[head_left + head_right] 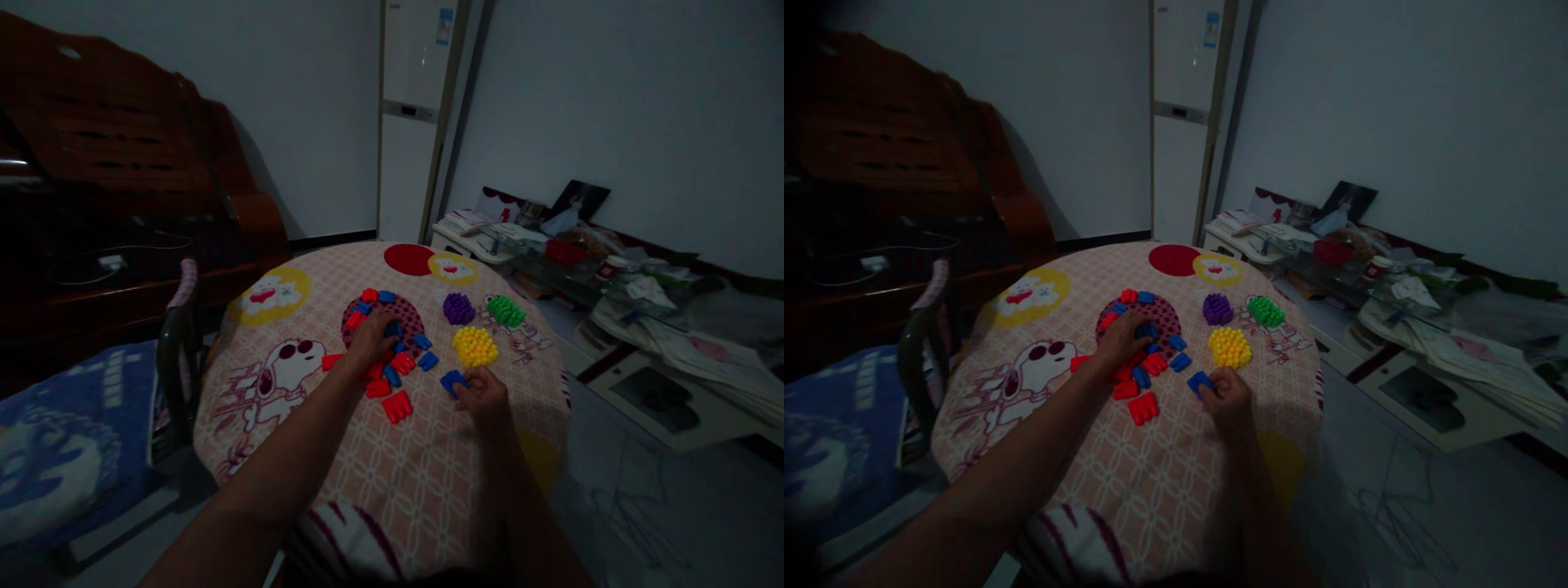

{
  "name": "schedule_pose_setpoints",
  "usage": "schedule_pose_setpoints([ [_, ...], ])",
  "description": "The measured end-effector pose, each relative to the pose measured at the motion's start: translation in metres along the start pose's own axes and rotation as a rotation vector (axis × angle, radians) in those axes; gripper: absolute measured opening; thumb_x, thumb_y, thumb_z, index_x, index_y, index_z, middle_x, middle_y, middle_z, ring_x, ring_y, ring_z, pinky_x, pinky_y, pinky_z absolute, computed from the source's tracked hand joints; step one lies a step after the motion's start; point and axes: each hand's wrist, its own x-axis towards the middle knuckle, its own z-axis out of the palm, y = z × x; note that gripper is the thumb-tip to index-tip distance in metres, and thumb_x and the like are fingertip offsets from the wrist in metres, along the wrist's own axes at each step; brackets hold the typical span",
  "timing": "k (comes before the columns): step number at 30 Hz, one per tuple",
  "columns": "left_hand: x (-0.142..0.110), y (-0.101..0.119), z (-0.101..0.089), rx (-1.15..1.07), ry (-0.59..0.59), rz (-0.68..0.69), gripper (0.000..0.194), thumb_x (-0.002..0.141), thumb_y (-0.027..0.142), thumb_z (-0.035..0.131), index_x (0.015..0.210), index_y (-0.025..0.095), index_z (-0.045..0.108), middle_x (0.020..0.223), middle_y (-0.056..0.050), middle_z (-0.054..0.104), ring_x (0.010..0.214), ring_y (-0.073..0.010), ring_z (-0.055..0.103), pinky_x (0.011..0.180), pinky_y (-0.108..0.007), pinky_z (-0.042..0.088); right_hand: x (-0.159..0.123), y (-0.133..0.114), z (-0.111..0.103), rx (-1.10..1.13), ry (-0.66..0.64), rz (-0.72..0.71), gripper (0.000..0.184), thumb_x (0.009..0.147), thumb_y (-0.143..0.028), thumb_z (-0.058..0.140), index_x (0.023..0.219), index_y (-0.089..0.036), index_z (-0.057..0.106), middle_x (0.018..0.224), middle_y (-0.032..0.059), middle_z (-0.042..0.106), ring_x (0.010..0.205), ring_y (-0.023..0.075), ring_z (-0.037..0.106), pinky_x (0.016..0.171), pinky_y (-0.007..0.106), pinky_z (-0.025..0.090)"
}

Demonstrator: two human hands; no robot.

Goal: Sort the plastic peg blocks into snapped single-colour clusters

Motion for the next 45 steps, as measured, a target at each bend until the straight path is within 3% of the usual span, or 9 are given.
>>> schedule_pose_setpoints([
  [4, 0.002, -0.003, 0.010, -0.062, -0.022, 0.071, 0.046, 0.081, 0.014, 0.065, 0.126, 0.019, 0.066, 0.119, -0.012, 0.068, 0.111, -0.0282, 0.064, 0.100, -0.043, 0.051, 0.016, -0.002, -0.038, 0.130, 0.200, 0.044, 0.037, 0.060, -0.039, 0.080, 0.081, -0.020, 0.056, 0.062, -0.0005, 0.068, 0.054, 0.0201, 0.068, 0.046, 0.029, 0.055],
  [8, 0.002, -0.007, 0.017, -0.089, -0.034, 0.115, 0.047, 0.083, 0.012, 0.060, 0.129, 0.019, 0.066, 0.122, -0.012, 0.069, 0.113, -0.0274, 0.064, 0.101, -0.044, 0.051, 0.047, 0.003, -0.078, 0.014, 0.393, -0.013, 0.037, 0.056, -0.038, 0.079, 0.083, -0.016, 0.066, 0.061, 0.0017, 0.069, 0.047, 0.0182, 0.064, 0.045, 0.029, 0.052],
  [14, 0.001, -0.007, 0.017, -0.120, -0.017, 0.103, 0.049, 0.083, 0.013, 0.060, 0.131, 0.016, 0.064, 0.130, -0.014, 0.068, 0.119, -0.0289, 0.063, 0.104, -0.047, 0.050, 0.106, 0.010, -0.111, -0.696, 0.509, -0.115, 0.029, 0.066, -0.028, 0.064, 0.087, -0.012, 0.076, 0.080, 0.0131, 0.076, 0.070, 0.0271, 0.071, 0.066, 0.036, 0.053],
  [17, 0.000, -0.005, 0.015, -0.137, -0.018, 0.078, 0.049, 0.081, 0.013, 0.061, 0.130, 0.016, 0.064, 0.129, -0.013, 0.069, 0.118, -0.0286, 0.065, 0.104, -0.046, 0.051, 0.124, 0.010, -0.108, -0.969, 0.488, -0.146, 0.032, 0.071, -0.020, 0.058, 0.094, -0.010, 0.077, 0.095, 0.0197, 0.077, 0.089, 0.0309, 0.072, 0.081, 0.039, 0.051],
  [21, 0.000, -0.003, 0.012, -0.139, -0.017, 0.039, 0.047, 0.080, 0.012, 0.063, 0.128, 0.013, 0.064, 0.128, -0.015, 0.069, 0.119, -0.0293, 0.065, 0.104, -0.045, 0.050, 0.127, 0.015, -0.098, -1.069, 0.453, -0.085, 0.033, 0.074, -0.018, 0.057, 0.100, -0.011, 0.076, 0.096, 0.0191, 0.077, 0.090, 0.0303, 0.071, 0.081, 0.037, 0.049],
  [31, -0.003, 0.026, -0.004, -0.314, 0.032, -0.057, 0.041, 0.079, 0.020, 0.068, 0.120, 0.018, 0.069, 0.113, -0.009, 0.074, 0.101, -0.0269, 0.068, 0.094, -0.042, 0.053, 0.129, 0.033, -0.102, -0.984, 0.469, -0.248, 0.033, 0.073, -0.020, 0.054, 0.097, -0.012, 0.075, 0.092, 0.0161, 0.075, 0.083, 0.0265, 0.065, 0.079, 0.037, 0.047],
  [36, -0.003, 0.039, 0.002, -0.644, -0.020, -0.056, 0.041, 0.075, 0.023, 0.071, 0.115, 0.016, 0.072, 0.105, -0.008, 0.075, 0.094, -0.0245, 0.069, 0.087, -0.037, 0.054, 0.124, 0.030, -0.102, -0.955, 0.546, -0.257, 0.038, 0.080, -0.026, 0.057, 0.110, -0.009, 0.072, 0.094, 0.0174, 0.074, 0.084, 0.0271, 0.064, 0.081, 0.040, 0.048],
  [40, -0.003, 0.044, 0.008, -0.883, -0.086, -0.064, 0.047, 0.071, 0.023, 0.073, 0.117, 0.013, 0.071, 0.093, -0.006, 0.074, 0.081, -0.0194, 0.067, 0.075, -0.031, 0.053, 0.104, 0.010, -0.082, -0.821, 0.637, -0.433, 0.033, 0.091, -0.034, 0.050, 0.100, -0.013, 0.073, 0.089, 0.0151, 0.072, 0.082, 0.0251, 0.064, 0.080, 0.038, 0.050],
  [45, -0.009, 0.061, 0.007, -1.174, -0.201, -0.161, 0.056, 0.068, 0.032, 0.081, 0.119, 0.012, 0.069, 0.079, -0.003, 0.071, 0.069, -0.0162, 0.067, 0.068, -0.028, 0.054, 0.065, -0.017, -0.024, -0.614, 0.254, -0.743, 0.029, 0.096, -0.039, 0.053, 0.099, -0.018, 0.073, 0.090, 0.0130, 0.073, 0.083, 0.0229, 0.067, 0.081, 0.036, 0.054],
])
